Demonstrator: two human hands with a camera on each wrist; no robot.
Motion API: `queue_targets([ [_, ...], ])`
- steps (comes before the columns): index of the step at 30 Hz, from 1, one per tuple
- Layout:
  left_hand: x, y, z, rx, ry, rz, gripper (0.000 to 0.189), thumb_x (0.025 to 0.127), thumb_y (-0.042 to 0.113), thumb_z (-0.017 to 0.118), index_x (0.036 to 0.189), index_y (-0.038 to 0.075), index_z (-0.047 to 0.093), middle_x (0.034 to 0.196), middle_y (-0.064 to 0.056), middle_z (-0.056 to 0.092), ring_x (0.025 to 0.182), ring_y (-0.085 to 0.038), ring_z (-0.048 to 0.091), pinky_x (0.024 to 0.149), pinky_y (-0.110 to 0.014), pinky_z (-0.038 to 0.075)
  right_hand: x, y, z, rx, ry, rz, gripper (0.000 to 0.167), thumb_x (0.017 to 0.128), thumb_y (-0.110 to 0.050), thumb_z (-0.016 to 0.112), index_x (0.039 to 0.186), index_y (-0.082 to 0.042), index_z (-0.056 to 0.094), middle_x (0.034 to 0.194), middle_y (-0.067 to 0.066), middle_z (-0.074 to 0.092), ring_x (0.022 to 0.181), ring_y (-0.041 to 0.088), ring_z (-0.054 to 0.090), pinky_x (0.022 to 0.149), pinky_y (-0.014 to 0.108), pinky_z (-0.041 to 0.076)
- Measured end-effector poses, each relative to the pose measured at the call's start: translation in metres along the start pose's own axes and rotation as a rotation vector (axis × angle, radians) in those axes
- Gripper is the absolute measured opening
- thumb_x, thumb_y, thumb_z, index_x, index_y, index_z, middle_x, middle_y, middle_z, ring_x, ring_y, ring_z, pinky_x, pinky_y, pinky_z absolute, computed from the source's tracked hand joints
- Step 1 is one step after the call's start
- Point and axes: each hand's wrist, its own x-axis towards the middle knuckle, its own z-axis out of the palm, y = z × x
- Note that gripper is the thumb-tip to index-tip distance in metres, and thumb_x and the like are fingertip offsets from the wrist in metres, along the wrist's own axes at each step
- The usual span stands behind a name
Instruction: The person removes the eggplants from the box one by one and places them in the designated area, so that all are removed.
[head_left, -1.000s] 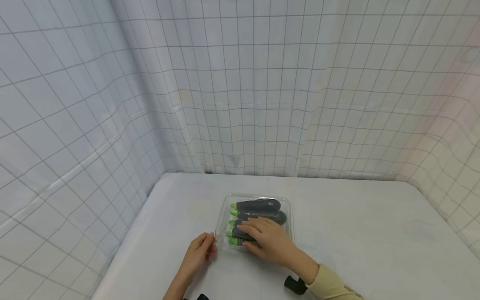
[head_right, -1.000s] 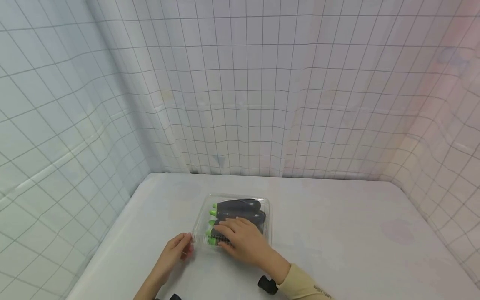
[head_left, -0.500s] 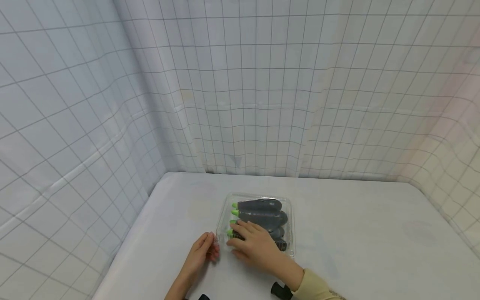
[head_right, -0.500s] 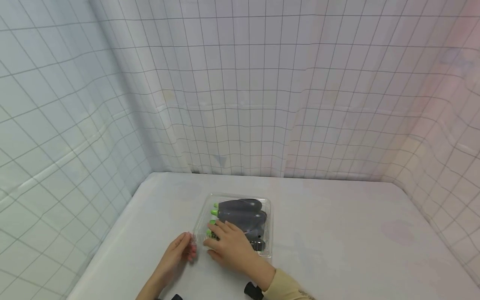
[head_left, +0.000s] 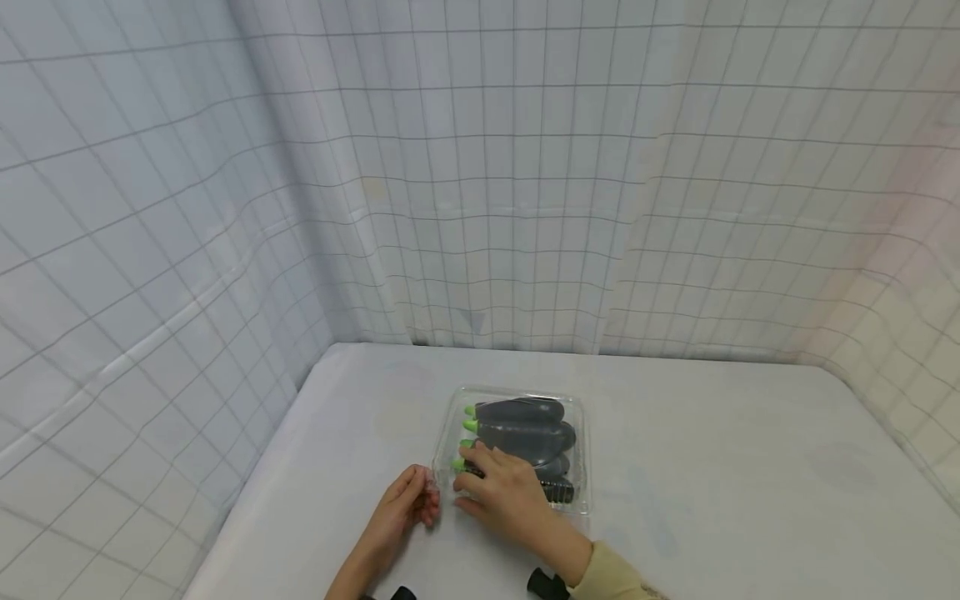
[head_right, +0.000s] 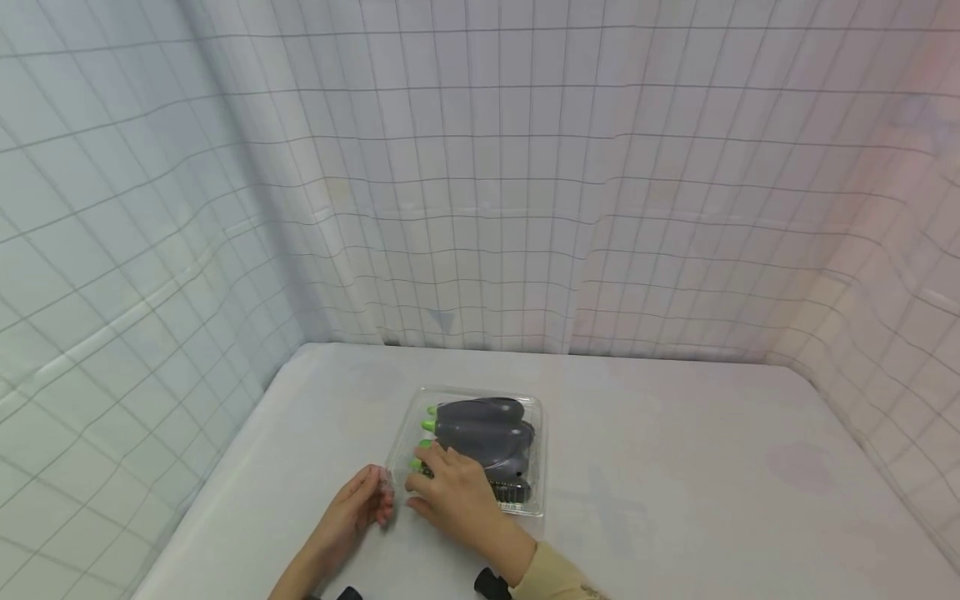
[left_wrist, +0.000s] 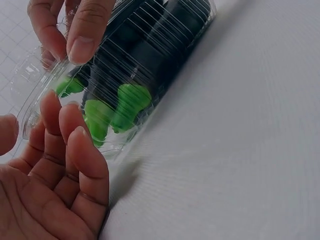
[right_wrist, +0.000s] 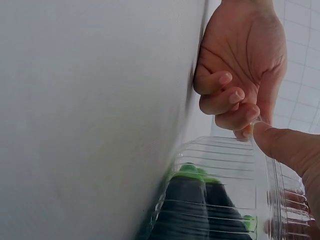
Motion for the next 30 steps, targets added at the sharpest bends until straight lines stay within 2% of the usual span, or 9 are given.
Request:
queue_targets([
  [6,-0.0002,-0.0008,-0.0038,-0.015,-0.071,0.025,0.029,0.105,0.030,0.030,0.100,0.004,0.042,0.088,-0.004,0.051,0.073,-0.013,0.052,0.062,-0.023,0.045,0.0015,-0.0036,0.0014,-0.030,0.015,0.027,0.028,0.064,-0.039,0.085,0.080,-0.024,0.068,0.112,0.005,0.064,0.098,0.025,0.065,0.076,0.035,0.055],
  [15,0.0005,-0.0030,-0.0061,-0.034,-0.117,0.040,0.026,0.106,0.029,0.030,0.100,0.007,0.042,0.089,-0.003,0.051,0.074,-0.012,0.051,0.063,-0.023,0.045,0.0036,-0.0052,-0.0002,-0.016,0.004,0.072,0.029,0.062,-0.044,0.083,0.077,-0.024,0.067,0.109,0.002,0.065,0.096,0.023,0.066,0.074,0.033,0.055],
  [20,0.0004,-0.0029,-0.0057,-0.036,-0.121,0.035,0.026,0.105,0.030,0.030,0.102,0.007,0.042,0.089,-0.003,0.051,0.074,-0.012,0.052,0.063,-0.023,0.046,0.0043,-0.0042,-0.0017,-0.007,-0.026,0.092,0.027,0.064,-0.046,0.081,0.077,-0.026,0.068,0.109,0.000,0.065,0.089,0.019,0.067,0.065,0.029,0.054],
  [23,0.0003,-0.0022,-0.0050,-0.036,-0.112,0.022,0.028,0.105,0.031,0.030,0.103,0.006,0.042,0.089,-0.003,0.051,0.074,-0.012,0.052,0.064,-0.023,0.046,0.0056,-0.0036,-0.0031,0.000,-0.046,0.101,0.025,0.065,-0.046,0.080,0.078,-0.027,0.069,0.107,-0.001,0.064,0.078,0.015,0.066,0.058,0.026,0.051],
  [27,0.0001,-0.0013,-0.0043,-0.039,-0.093,-0.002,0.030,0.105,0.032,0.029,0.103,0.006,0.042,0.088,-0.004,0.052,0.074,-0.013,0.053,0.064,-0.023,0.046,0.0068,-0.0028,-0.0031,0.017,-0.050,0.105,0.022,0.068,-0.044,0.080,0.077,-0.027,0.070,0.104,-0.002,0.064,0.067,0.011,0.063,0.053,0.024,0.048],
  [30,0.0002,-0.0013,-0.0041,-0.040,-0.089,-0.010,0.030,0.105,0.033,0.029,0.104,0.005,0.042,0.088,-0.004,0.052,0.074,-0.013,0.054,0.064,-0.024,0.047,0.0070,-0.0026,-0.0024,0.026,-0.037,0.108,0.020,0.069,-0.043,0.081,0.076,-0.027,0.070,0.103,-0.001,0.065,0.066,0.010,0.062,0.053,0.023,0.048],
])
